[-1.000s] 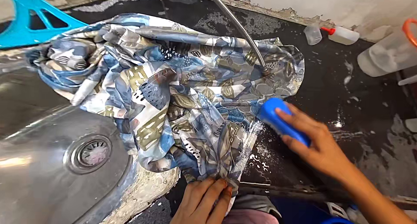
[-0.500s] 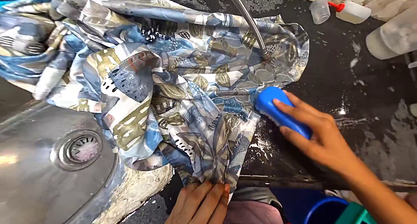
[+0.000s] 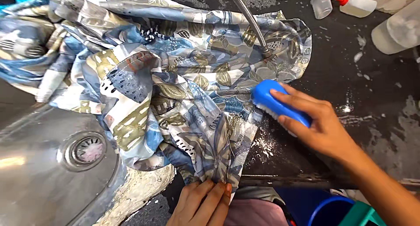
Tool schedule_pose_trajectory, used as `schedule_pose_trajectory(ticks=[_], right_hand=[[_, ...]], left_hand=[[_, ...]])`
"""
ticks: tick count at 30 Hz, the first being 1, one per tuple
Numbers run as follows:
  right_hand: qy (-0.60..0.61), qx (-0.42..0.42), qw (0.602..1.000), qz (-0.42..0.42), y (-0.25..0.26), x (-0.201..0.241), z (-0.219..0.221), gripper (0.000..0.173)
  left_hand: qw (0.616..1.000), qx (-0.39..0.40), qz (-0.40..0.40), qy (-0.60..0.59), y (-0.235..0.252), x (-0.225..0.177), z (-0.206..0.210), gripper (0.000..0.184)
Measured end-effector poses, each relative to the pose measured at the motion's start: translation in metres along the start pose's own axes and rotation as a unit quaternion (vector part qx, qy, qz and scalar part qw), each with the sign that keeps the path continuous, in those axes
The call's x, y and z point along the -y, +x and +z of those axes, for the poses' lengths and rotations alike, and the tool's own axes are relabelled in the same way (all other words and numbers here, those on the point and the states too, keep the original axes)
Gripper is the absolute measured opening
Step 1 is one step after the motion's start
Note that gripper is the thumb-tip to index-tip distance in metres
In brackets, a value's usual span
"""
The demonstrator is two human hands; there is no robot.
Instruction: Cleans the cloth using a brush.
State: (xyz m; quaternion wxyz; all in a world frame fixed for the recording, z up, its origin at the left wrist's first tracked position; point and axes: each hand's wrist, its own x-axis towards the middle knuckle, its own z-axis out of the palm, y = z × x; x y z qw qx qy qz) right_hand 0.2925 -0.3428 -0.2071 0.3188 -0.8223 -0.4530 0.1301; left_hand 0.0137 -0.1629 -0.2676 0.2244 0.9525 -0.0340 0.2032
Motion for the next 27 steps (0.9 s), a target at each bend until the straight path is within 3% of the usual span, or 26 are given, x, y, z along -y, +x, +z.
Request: schedule_pose_trajectory(ticks=[5,8,12,15,17,21,23,27], right_hand=[[-0.130,0.109,0.975,-0.144,-0.037,0.046,0.029,0.048],[-0.197,0.061,0.967,-0.146,-0.037,0.034,0.021,0.047],[0.026,0.038,0.998,-0.032,-0.025,0.010,-0.014,0.042],[-0.014,-0.051,0.998,0.026,-0.025,-0.003,-0.008,0.050],[-0.029,-0.036,0.999,0.017,-0.034,0.004,0.012,0.052],[-0.077,0.044,0.991,-0.103,-0.061,0.030,0.044,0.047],[-0.079,0.033,0.992,-0.095,-0.056,0.025,0.042,0.045],[0.149,0.051,0.987,-0.007,-0.035,0.005,-0.007,0.046]], left_hand=[[1.000,-0.001,-0.003,-0.011,-0.001,-0.001,0.001,0.007],[1.000,0.006,-0.007,-0.017,0.000,-0.002,0.001,0.007],[1.000,0.006,0.001,-0.012,0.001,-0.003,0.001,0.007],[1.000,0.004,0.005,-0.017,0.002,-0.003,0.002,0.007],[0.999,0.009,0.009,-0.034,0.002,0.000,0.002,0.006],[0.998,0.021,0.001,-0.054,0.002,0.002,0.000,0.006],[0.998,0.023,0.000,-0.056,0.002,0.001,0.001,0.007],[0.997,0.032,-0.003,-0.068,0.004,0.001,0.000,0.007]])
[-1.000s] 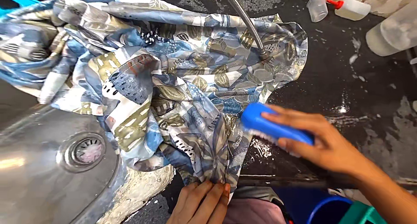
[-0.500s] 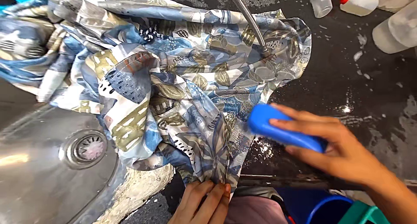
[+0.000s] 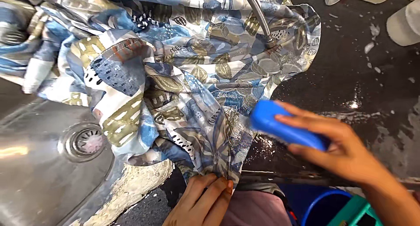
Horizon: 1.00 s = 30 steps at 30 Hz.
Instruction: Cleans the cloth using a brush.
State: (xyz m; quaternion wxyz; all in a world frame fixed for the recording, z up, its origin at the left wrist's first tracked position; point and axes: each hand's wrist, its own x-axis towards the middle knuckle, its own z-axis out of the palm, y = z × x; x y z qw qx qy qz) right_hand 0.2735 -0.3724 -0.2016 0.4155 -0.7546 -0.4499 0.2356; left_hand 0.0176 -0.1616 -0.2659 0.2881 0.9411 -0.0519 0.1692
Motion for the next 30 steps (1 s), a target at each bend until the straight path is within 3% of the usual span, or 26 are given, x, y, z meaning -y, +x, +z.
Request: schedule_pose_trajectory(ticks=[3,5,8,11,14,17,19,22,24,26,30], right_hand=[[-0.047,-0.123,0.986,0.097,-0.019,-0.010,-0.035,0.066],[-0.145,-0.215,0.947,0.192,-0.037,-0.020,-0.034,0.075],[-0.237,-0.227,0.908,0.260,-0.046,-0.010,0.011,0.081],[-0.279,-0.217,0.906,0.230,-0.018,0.027,0.086,0.082],[-0.141,-0.234,0.933,0.234,0.014,0.052,0.115,0.077],[-0.023,-0.275,0.935,0.224,0.009,0.049,0.079,0.072],[-0.096,-0.317,0.911,0.245,-0.015,0.021,0.028,0.076],[-0.240,-0.391,0.832,0.313,-0.064,-0.043,-0.052,0.083],[-0.280,-0.404,0.789,0.370,-0.084,-0.068,-0.078,0.078],[-0.296,-0.374,0.793,0.378,-0.081,-0.067,-0.072,0.072],[-0.268,-0.285,0.872,0.294,-0.043,-0.013,0.015,0.068]], left_hand=[[1.000,-0.005,-0.006,-0.017,-0.001,0.000,0.001,0.008],[1.000,-0.002,-0.005,-0.019,-0.001,0.000,0.001,0.008],[1.000,0.008,-0.006,-0.027,0.000,0.001,-0.001,0.009],[0.999,0.008,-0.006,-0.038,0.000,0.004,-0.001,0.009],[0.999,0.015,0.000,-0.034,0.000,0.005,-0.003,0.009],[0.999,0.018,0.003,-0.034,0.000,0.006,-0.004,0.008],[0.999,0.019,0.001,-0.034,0.000,0.005,-0.004,0.008],[0.999,0.014,0.003,-0.033,0.000,0.005,-0.003,0.007],[0.999,0.014,0.006,-0.031,-0.001,0.005,-0.003,0.007],[0.999,0.012,0.009,-0.039,0.001,0.006,-0.003,0.008],[0.999,0.024,0.014,-0.045,0.002,0.007,-0.005,0.008]])
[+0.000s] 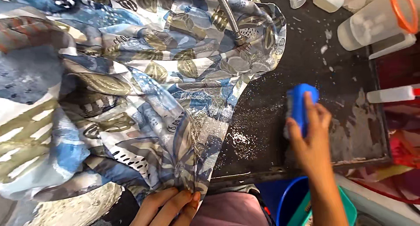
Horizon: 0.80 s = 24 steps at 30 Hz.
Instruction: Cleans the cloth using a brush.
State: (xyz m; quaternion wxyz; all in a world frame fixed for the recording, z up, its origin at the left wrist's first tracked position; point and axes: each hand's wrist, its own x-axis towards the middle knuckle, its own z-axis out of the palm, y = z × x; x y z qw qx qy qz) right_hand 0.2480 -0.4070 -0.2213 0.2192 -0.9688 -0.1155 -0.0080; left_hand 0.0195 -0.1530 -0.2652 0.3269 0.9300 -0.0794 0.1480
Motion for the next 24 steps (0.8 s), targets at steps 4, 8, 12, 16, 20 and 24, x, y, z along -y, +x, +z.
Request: schedule_pose_trajectory(ticks=[4,8,12,16,20,24], right_hand=[[0.165,0.034,0.985,-0.045,-0.015,0.028,-0.012,0.063],[0.028,-0.109,0.993,0.035,0.032,-0.051,-0.046,0.073],[-0.051,-0.069,0.992,0.091,0.035,-0.058,-0.023,0.070],[-0.044,-0.011,0.998,-0.045,-0.036,0.045,0.031,0.067],[0.142,0.067,0.981,-0.117,-0.071,0.096,0.047,0.058],[0.153,0.123,0.950,-0.243,-0.078,0.110,0.052,0.045]], left_hand=[[1.000,0.002,-0.002,0.007,0.000,0.000,-0.001,0.008],[1.000,0.002,-0.011,-0.002,-0.002,-0.001,-0.001,0.009],[1.000,-0.007,-0.009,-0.010,0.000,0.001,0.000,0.008],[1.000,-0.003,-0.009,-0.003,-0.002,0.001,0.000,0.008],[1.000,-0.004,-0.008,-0.017,0.000,0.001,-0.001,0.008],[0.999,-0.003,-0.016,-0.031,0.001,0.001,-0.003,0.008]])
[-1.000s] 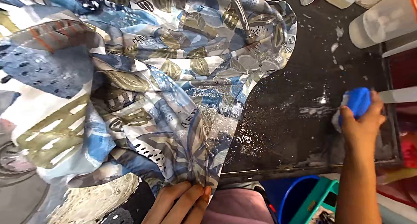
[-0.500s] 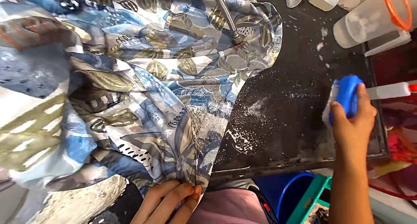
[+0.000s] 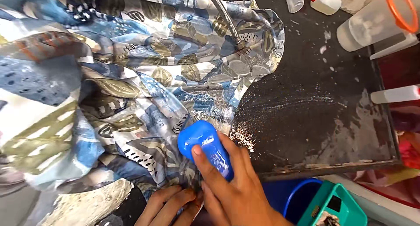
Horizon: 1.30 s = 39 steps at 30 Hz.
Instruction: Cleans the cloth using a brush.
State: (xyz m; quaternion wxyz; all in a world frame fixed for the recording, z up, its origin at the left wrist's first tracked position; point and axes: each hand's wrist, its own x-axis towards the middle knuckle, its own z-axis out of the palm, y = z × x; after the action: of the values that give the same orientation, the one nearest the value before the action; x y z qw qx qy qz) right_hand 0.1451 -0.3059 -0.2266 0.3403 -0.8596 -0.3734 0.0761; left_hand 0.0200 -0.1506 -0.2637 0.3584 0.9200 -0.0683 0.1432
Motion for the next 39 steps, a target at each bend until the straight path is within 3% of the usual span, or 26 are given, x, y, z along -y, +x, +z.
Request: schedule_pose_trajectory(ticks=[2,7,10,14,16,18,21,24,27,30,31,33,35,39], right_hand=[[0.004,0.024,1.000,-0.013,0.007,-0.012,-0.010,0.045],[-0.046,-0.031,0.998,-0.003,0.038,-0.061,-0.040,0.054],[0.019,0.009,1.000,0.004,0.042,-0.060,-0.049,0.056],[0.017,0.125,0.982,-0.141,0.020,-0.048,-0.049,0.043],[-0.042,0.112,0.977,-0.177,0.021,-0.063,-0.046,0.043],[-0.059,0.069,0.985,-0.148,0.037,-0.078,-0.055,0.043],[0.015,0.020,0.997,-0.068,0.060,-0.084,-0.080,0.041],[-0.006,-0.021,1.000,-0.020,0.079,-0.096,-0.084,0.050],[0.044,0.063,0.997,-0.013,0.073,-0.082,-0.070,0.051],[0.138,0.209,0.966,-0.071,0.044,-0.062,-0.060,0.040],[0.117,0.219,0.963,-0.102,0.037,-0.062,-0.057,0.039],[0.010,0.142,0.977,-0.156,0.035,-0.072,-0.055,0.041],[-0.043,0.064,0.986,-0.148,0.048,-0.085,-0.060,0.040],[0.057,-0.014,0.998,-0.020,0.075,-0.104,-0.081,0.044]], left_hand=[[1.000,-0.001,-0.003,0.007,-0.002,-0.001,0.000,0.008],[1.000,-0.006,-0.002,0.019,-0.003,0.000,0.003,0.010],[1.000,-0.008,-0.001,0.017,-0.003,0.001,0.003,0.011],[1.000,-0.008,-0.009,0.012,-0.004,-0.001,0.004,0.011],[1.000,-0.009,-0.008,0.013,-0.003,0.000,0.004,0.011],[1.000,-0.010,-0.006,0.016,-0.002,0.000,0.005,0.010],[1.000,-0.010,-0.007,0.010,-0.002,0.000,0.005,0.010],[1.000,-0.015,-0.007,0.008,-0.003,0.000,0.006,0.010],[1.000,-0.015,-0.007,-0.001,-0.001,0.002,0.005,0.009],[1.000,-0.012,-0.014,-0.010,-0.003,0.001,0.005,0.010],[1.000,-0.012,-0.013,-0.009,-0.002,0.001,0.004,0.010],[1.000,-0.010,-0.014,-0.006,-0.001,0.001,0.004,0.011],[1.000,-0.015,-0.015,-0.005,-0.001,0.001,0.005,0.009],[1.000,-0.020,-0.011,-0.008,-0.001,0.002,0.006,0.010]])
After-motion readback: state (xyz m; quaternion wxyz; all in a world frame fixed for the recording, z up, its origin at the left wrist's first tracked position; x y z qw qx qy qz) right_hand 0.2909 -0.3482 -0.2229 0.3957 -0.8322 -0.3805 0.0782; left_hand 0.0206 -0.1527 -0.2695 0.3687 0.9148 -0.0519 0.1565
